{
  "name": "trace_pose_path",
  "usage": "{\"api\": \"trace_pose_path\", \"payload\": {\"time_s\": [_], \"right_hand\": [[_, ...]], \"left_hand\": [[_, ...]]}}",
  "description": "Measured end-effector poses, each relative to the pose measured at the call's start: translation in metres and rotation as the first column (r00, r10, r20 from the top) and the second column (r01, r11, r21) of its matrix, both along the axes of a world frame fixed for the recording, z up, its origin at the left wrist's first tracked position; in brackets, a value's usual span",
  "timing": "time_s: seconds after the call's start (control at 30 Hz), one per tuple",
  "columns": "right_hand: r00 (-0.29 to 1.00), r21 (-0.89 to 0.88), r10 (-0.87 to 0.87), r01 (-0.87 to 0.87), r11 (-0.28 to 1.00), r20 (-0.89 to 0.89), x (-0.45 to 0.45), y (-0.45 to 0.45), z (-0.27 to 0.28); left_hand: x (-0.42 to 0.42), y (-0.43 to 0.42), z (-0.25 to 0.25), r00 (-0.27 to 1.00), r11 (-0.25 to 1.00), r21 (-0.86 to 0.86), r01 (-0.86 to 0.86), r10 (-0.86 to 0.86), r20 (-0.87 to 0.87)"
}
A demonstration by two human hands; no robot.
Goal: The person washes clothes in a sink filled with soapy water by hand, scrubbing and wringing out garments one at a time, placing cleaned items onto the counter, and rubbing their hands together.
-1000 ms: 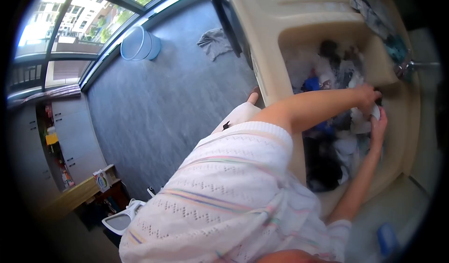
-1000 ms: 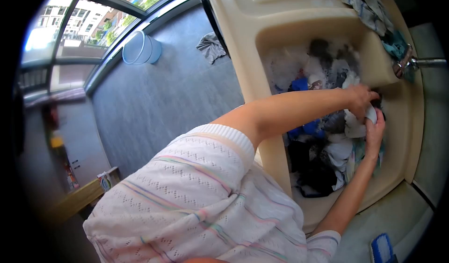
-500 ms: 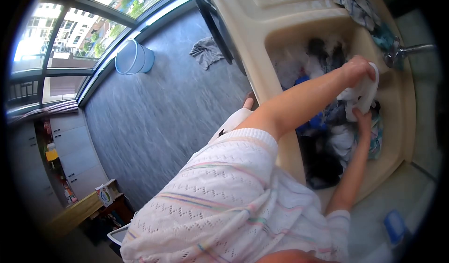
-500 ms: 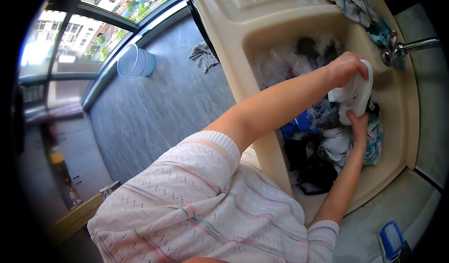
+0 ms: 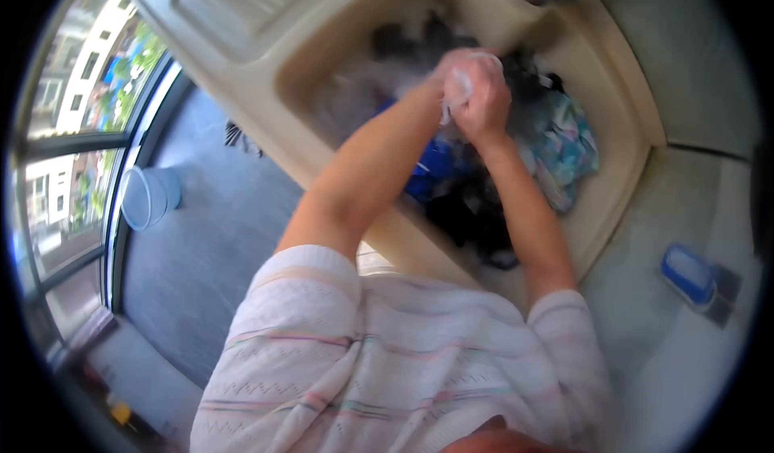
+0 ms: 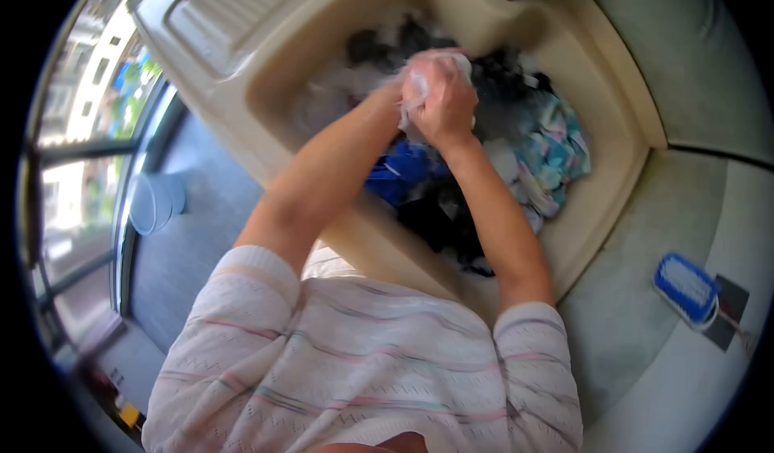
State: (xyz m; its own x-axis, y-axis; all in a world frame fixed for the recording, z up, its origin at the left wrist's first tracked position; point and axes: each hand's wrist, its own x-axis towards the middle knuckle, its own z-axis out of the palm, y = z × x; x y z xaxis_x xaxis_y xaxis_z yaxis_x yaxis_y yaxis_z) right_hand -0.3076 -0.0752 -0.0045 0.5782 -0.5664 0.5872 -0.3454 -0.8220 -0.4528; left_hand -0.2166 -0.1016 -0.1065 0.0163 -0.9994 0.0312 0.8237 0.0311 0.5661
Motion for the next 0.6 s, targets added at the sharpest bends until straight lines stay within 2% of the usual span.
{"api": "trace_pose_path", "payload": {"time_s": [0.03,0.07,0.1,0.13,0.17,0.2,0.23,0.27,0.3,0.33,0.37,0.4,0.43,0.47,0.5,0.53,0.57,0.6], "right_hand": [[0.993,-0.034,-0.12,0.12,0.992,0.007,-0.001,-0.015,-0.015],[0.974,0.195,-0.226,0.224,0.955,-0.012,-0.005,-0.05,-0.036],[0.943,0.417,-0.329,0.318,0.852,-0.048,-0.021,-0.082,-0.059],[0.956,0.724,-0.279,0.129,0.678,0.09,-0.04,-0.095,-0.08],[0.915,0.91,-0.344,-0.053,0.411,0.209,-0.06,-0.107,-0.101],[0.987,0.767,-0.155,0.139,0.627,-0.052,-0.074,-0.114,-0.101],[0.93,0.53,-0.027,0.233,0.815,-0.366,-0.089,-0.116,-0.099],[0.958,0.643,-0.143,0.275,0.715,-0.25,-0.102,-0.121,-0.092],[0.951,0.75,-0.277,0.282,0.598,-0.137,-0.113,-0.127,-0.086],[0.935,0.854,-0.354,0.187,0.485,-0.003,-0.128,-0.137,-0.091],[0.909,0.694,-0.412,0.339,0.635,-0.067,-0.138,-0.144,-0.099],[0.93,0.561,-0.358,0.338,0.755,-0.078,-0.134,-0.131,-0.109],[0.947,0.409,-0.304,0.319,0.855,-0.103,-0.122,-0.107,-0.115],[0.946,-0.094,-0.227,0.211,0.973,-0.23,-0.108,-0.078,-0.108],[0.91,0.223,-0.212,0.302,0.927,-0.356,-0.111,-0.08,-0.107],[0.874,0.503,-0.153,0.399,0.766,-0.461,-0.113,-0.081,-0.107],[0.844,0.711,-0.056,0.484,0.511,-0.534,-0.115,-0.081,-0.108],[0.936,0.886,-0.223,0.334,0.321,-0.272,-0.118,-0.085,-0.11]], "left_hand": [[-0.003,-0.015,-0.019,0.971,0.992,0.086,0.092,-0.07,-0.231],[-0.009,-0.011,0.012,1.0,0.915,0.403,-0.005,0.0,0.013],[-0.017,0.001,0.056,0.962,0.745,0.645,-0.172,-0.015,0.274],[-0.025,0.01,0.084,0.968,0.829,0.555,-0.072,-0.076,0.24],[-0.026,0.009,0.086,0.949,0.834,0.537,-0.123,-0.059,0.309],[-0.026,0.006,0.087,0.929,0.837,0.518,-0.176,-0.032,0.368],[-0.024,0.008,0.085,0.908,0.834,0.501,-0.23,-0.001,0.418],[-0.009,-0.006,0.035,0.88,0.909,0.314,-0.276,0.107,0.463],[0.003,-0.009,0.02,0.877,0.889,0.327,-0.321,0.149,0.456],[0.015,-0.005,0.025,0.872,0.867,0.339,-0.365,0.191,0.451],[0.021,-0.004,0.032,0.896,0.742,0.545,-0.392,0.173,0.409],[0.018,0.0,0.035,0.843,0.739,0.496,-0.456,0.179,0.508],[0.013,-0.001,0.028,0.779,0.748,0.483,-0.455,0.071,0.623],[0.007,-0.001,0.012,0.692,0.757,0.471,-0.453,-0.035,0.721],[0.003,0.0,0.01,0.581,0.767,0.459,-0.449,-0.14,0.802],[0.003,0.002,0.011,0.66,0.767,0.517,-0.38,-0.166,0.733],[0.006,0.001,0.006,0.709,0.771,0.546,-0.329,-0.18,0.682],[0.012,0.001,0.006,0.754,0.774,0.57,-0.277,-0.192,0.628]]}}
